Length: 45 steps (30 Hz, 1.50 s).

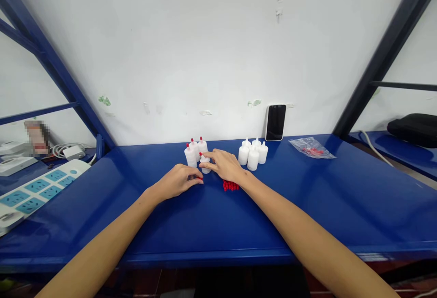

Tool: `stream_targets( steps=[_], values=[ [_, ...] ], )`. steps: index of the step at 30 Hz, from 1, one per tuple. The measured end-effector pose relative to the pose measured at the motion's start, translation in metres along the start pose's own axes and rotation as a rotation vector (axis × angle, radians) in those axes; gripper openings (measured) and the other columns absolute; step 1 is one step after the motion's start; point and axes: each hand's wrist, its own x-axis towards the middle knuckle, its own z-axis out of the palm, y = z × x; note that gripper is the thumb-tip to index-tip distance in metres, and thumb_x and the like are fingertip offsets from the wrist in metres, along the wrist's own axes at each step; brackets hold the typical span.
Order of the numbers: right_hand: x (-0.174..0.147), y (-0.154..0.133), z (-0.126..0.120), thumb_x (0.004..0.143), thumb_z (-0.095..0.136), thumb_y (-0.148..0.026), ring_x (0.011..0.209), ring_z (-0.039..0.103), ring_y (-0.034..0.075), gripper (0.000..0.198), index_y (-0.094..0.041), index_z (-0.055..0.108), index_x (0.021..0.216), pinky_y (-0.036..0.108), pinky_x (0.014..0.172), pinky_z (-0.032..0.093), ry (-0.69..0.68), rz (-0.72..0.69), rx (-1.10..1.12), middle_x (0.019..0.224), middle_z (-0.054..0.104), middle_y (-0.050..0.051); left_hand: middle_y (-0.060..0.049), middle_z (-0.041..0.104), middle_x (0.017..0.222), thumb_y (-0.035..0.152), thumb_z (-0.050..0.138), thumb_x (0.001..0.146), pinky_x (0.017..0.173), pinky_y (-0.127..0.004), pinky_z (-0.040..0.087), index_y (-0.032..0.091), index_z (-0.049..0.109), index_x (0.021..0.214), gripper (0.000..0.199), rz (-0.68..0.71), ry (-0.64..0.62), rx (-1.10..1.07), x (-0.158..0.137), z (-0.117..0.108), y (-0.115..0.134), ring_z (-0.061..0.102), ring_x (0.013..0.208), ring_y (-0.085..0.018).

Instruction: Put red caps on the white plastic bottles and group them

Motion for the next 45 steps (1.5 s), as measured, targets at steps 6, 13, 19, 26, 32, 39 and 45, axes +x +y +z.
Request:
stream_targets(
  steps=[6,13,19,26,32,39,45],
  values=[
    [-0.005,0.005,-0.005,0.090,0.050,-0.061,0.074,0.057,0.019,0.050,-0.028,0.059,0.127,0.027,0.063,0.035,-0.002,0.005,0.046,0.084,0.062,0.002,-0.001,0.072,0.081,0.031,0.063,0.091,0.064,-0.021,0.043,0.018,0.069,0.092,0.015,0.046,0.046,0.072,-0.001,0.002,-0.002,0.065,0.068,-0.013],
    [-0.022,-0.012,-0.018,0.098,0.035,-0.039,0.066,0.052,0.017,0.026,-0.023,0.050,0.112,0.029,0.067,0.036,0.138,-0.110,0.344,0.072,0.056,-0.002,-0.003,0.069,0.080,0.030,0.058,0.094,0.067,-0.022,0.047,0.016,0.066,0.094,0.016,0.215,0.481,0.057,0.001,0.005,0.005,0.062,0.068,-0.012],
    [-0.028,-0.028,-0.012,0.091,0.037,-0.026,0.061,0.042,0.015,0.018,-0.024,0.037,0.109,0.028,0.064,0.034,0.000,-0.256,0.579,0.070,0.049,-0.006,-0.002,0.069,0.081,0.021,0.056,0.094,0.066,-0.022,0.049,0.017,0.063,0.099,0.010,0.323,0.580,0.059,0.002,0.008,0.012,0.061,0.067,-0.011],
    [-0.030,-0.035,-0.015,0.086,0.038,-0.016,0.057,0.038,0.013,0.021,-0.024,0.038,0.105,0.026,0.059,0.029,-0.033,-0.256,0.479,0.067,0.046,-0.007,-0.001,0.066,0.075,0.021,0.055,0.094,0.064,-0.022,0.049,0.016,0.063,0.095,0.009,0.326,0.551,0.066,0.001,0.014,0.010,0.058,0.063,-0.010],
    [-0.026,-0.033,-0.013,0.081,0.039,-0.012,0.053,0.039,0.011,0.010,-0.021,0.045,0.081,0.025,0.057,0.028,0.134,-0.183,0.439,0.062,0.047,-0.006,-0.001,0.066,0.079,0.029,0.057,0.094,0.064,-0.021,0.049,0.017,0.059,0.119,0.028,0.276,0.539,0.009,0.002,0.016,0.009,0.057,0.062,-0.009],
    [-0.020,-0.032,-0.010,0.078,0.045,-0.018,0.047,0.031,0.008,0.022,-0.019,0.037,0.057,0.025,0.050,0.024,0.291,-0.064,0.400,0.050,0.034,-0.007,0.002,0.065,0.076,0.041,0.055,0.094,0.063,-0.019,0.049,0.020,0.046,0.134,0.046,0.155,0.394,-0.071,0.002,0.021,0.010,0.057,0.060,-0.008],
    [-0.018,-0.018,-0.012,0.077,0.043,-0.019,0.048,0.027,0.008,0.028,-0.020,0.031,0.052,0.027,0.051,0.021,0.358,-0.005,0.372,0.049,0.027,-0.006,0.002,0.065,0.075,0.044,0.058,0.092,0.060,-0.018,0.047,0.019,0.052,0.126,0.043,0.103,0.453,-0.102,0.002,0.019,0.009,0.056,0.056,-0.007]
  ],
)
